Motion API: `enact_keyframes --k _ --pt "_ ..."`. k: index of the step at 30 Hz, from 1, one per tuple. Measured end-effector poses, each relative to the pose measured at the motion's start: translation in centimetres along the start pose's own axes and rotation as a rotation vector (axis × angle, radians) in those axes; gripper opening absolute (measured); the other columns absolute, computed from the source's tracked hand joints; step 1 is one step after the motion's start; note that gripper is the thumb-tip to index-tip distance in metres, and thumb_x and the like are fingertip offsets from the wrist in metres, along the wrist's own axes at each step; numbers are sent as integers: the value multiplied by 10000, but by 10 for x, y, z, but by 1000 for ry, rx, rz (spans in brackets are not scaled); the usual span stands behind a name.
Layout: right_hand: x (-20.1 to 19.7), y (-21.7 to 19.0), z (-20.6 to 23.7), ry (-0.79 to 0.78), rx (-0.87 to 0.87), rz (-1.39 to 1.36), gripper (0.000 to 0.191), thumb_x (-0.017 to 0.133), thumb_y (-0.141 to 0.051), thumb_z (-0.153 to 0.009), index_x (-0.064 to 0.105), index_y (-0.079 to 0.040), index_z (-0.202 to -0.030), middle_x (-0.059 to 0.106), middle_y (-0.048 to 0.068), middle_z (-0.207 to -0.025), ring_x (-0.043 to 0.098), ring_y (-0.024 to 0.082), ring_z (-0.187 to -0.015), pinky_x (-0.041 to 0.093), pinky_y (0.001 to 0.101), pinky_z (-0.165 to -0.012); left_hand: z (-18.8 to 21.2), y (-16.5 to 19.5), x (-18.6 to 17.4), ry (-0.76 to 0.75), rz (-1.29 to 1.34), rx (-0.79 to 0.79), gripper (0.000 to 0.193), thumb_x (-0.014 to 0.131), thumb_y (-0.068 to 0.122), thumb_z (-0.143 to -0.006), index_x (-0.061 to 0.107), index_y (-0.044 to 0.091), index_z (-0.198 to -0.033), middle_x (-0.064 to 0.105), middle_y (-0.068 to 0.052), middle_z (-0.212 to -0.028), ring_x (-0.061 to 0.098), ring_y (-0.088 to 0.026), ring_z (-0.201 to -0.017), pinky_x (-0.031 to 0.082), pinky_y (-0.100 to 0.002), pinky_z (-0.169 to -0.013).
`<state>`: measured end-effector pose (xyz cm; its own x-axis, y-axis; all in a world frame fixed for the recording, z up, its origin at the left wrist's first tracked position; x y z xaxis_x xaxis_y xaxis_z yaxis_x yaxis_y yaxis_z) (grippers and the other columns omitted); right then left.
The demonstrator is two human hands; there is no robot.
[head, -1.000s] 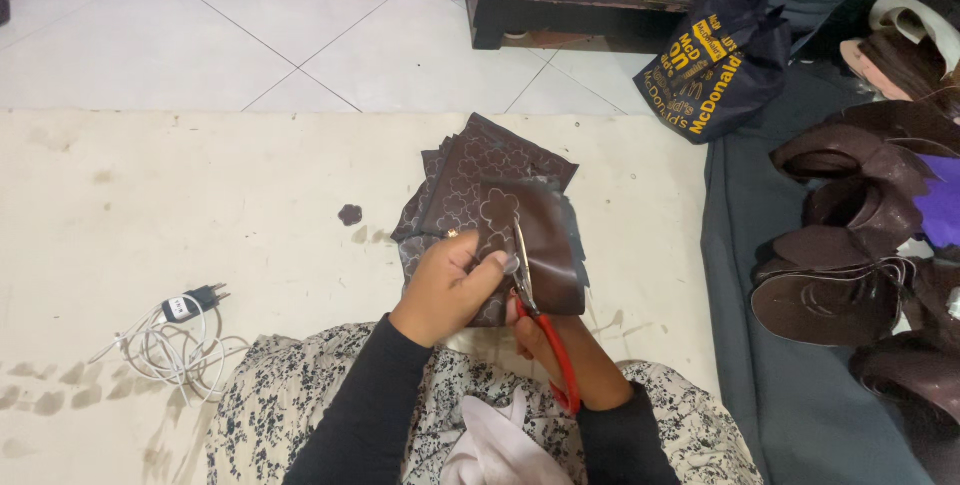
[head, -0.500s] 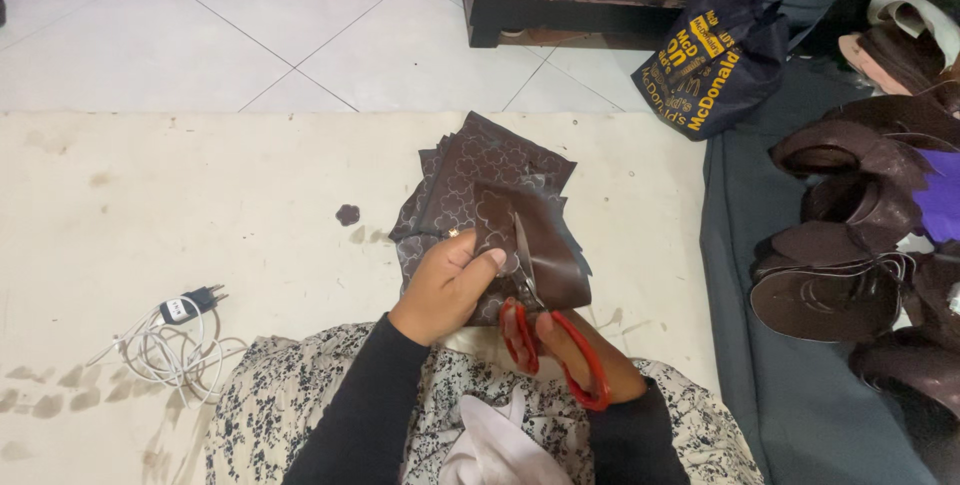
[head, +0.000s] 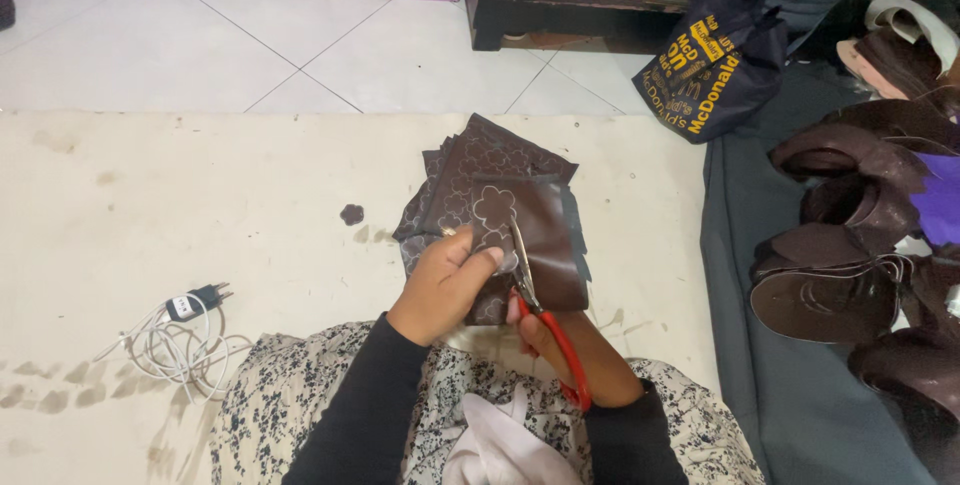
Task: The person sits on the floor and uses red-handled scissors to cut a flower-shaped pattern from a stack of brown patterned material. The person holds the material with the left hand and cuts with the right hand, then separates the cut piece from the remaining stack.
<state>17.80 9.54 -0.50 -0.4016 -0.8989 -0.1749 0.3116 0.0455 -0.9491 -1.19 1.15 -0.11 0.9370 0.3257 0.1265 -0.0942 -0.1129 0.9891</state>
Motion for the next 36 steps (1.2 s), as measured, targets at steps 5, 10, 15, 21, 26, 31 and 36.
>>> enact_keyframes --k 5,10,15,21,26,31,36 --pt "-2 -2 -4 11 -179 118 466 543 -499 -1019 571 -38 -1086 576 11 -960 557 135 -919 503 309 -818 1 8 1 102 -167 111 232 554 222 -1017 683 30 -1010 685 -28 -933 656 -113 -859 542 -285 -786" --pt "-4 1 -1 -105 -92 -77 480 489 -493 -1030 597 -34 -1119 545 44 -841 527 164 -787 462 318 -731 0 7 1 74 -80 76 273 552 260 -1034 692 27 -1056 697 -28 -939 656 -115 -881 548 -283 -811" --pt "-6 5 4 -82 -63 -109 511 492 -462 -1019 613 -4 -1211 586 47 -917 546 162 -854 479 312 -809 -1 4 2 32 -175 19 285 555 273 -1032 693 24 -1023 692 -25 -925 666 -117 -864 542 -284 -796" --pt "-6 4 2 -65 -15 -43 570 461 -514 -1005 614 -17 -1239 605 31 -934 548 165 -863 481 301 -826 0 2 8 -44 32 -65 275 542 253 -1044 646 9 -974 660 -27 -862 666 -103 -688 561 -272 -657" --pt "-7 -2 4 -146 -170 -141 575 442 -547 -1060 606 2 -1103 531 29 -919 510 169 -851 446 305 -807 0 2 10 -112 229 -117 249 522 242 -1061 626 19 -1023 673 -16 -875 636 -83 -691 547 -263 -649" --pt "0 -2 1 37 -43 -42 481 496 -502 -983 622 -54 -1102 545 25 -844 518 153 -782 476 312 -746 2 7 12 -104 199 -106 269 511 251 -1068 619 19 -989 682 -48 -832 655 -95 -690 557 -258 -668" --pt "-1 -7 1 2 -139 -111 453 521 -461 -1002 577 -30 -1130 542 17 -900 521 147 -815 469 315 -750 4 9 14 -39 202 -39 200 568 205 -1034 613 16 -987 677 -50 -827 662 -113 -675 555 -273 -651"
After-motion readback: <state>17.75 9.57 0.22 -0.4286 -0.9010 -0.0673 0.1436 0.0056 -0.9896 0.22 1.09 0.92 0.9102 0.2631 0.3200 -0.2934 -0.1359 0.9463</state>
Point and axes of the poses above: each hand's wrist, its own z-axis away from the middle knuckle, its own x-axis out of the palm, y = z × x, the point moved 1 cm from there along -z, towards the middle knuckle
